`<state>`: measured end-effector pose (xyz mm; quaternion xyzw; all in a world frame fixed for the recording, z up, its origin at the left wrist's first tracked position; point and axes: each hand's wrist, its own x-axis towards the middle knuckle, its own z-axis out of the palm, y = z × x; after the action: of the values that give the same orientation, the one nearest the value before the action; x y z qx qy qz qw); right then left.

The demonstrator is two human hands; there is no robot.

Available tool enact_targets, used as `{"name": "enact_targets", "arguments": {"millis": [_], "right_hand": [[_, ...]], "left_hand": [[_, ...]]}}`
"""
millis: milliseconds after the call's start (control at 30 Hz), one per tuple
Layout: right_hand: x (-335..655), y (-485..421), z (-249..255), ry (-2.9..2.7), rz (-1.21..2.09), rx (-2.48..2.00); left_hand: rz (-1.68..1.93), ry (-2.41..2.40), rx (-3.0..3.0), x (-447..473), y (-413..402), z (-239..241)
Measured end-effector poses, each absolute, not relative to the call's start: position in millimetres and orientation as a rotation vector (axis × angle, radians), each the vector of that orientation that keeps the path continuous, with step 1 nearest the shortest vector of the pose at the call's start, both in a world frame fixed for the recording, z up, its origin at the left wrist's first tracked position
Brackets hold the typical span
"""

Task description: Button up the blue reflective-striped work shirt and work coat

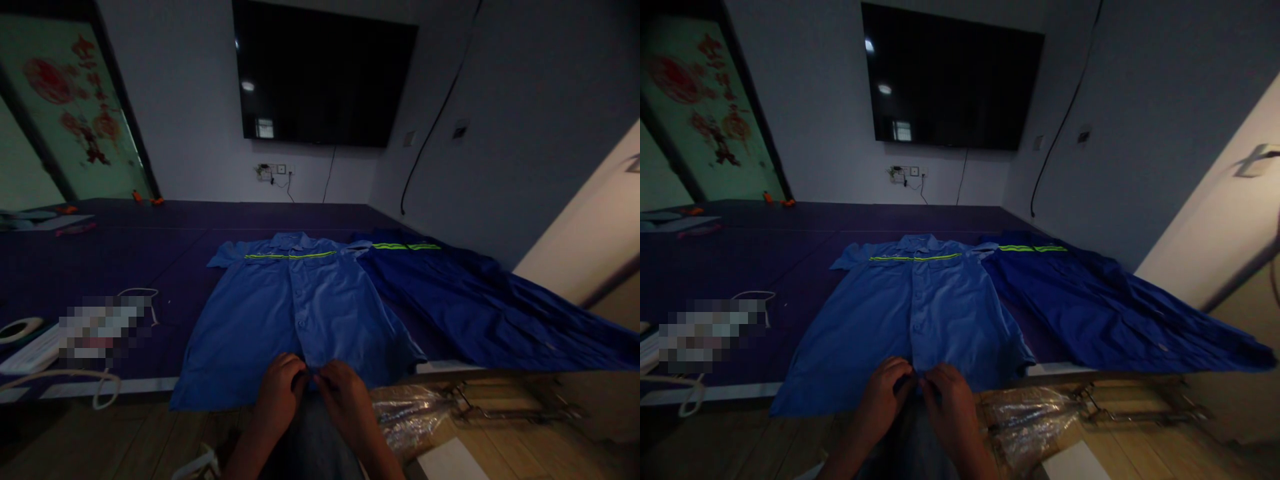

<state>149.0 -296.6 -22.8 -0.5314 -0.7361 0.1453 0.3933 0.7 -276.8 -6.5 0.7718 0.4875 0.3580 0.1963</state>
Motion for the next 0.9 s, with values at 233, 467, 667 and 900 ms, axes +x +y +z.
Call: {"name": "enact_targets", "arguments": {"millis": [233, 467, 667, 900], "right_hand": [[147, -298, -21, -1.922, 0.366, -1.321], [143, -295, -19, -1.899, 0.347, -1.416], [142, -292, -19, -1.870, 0.377, -1.459], [144, -290, -21, -1.860, 0.424, -1.455]], "left_hand": [[1.044, 1.377, 2.016, 1, -277, -9], [1.036, 1.324, 2.005, -3, -272, -14], [0.944, 1.285, 2.035, -8, -267, -15], [0.933, 1.231, 2.046, -10, -266, -12]]}}
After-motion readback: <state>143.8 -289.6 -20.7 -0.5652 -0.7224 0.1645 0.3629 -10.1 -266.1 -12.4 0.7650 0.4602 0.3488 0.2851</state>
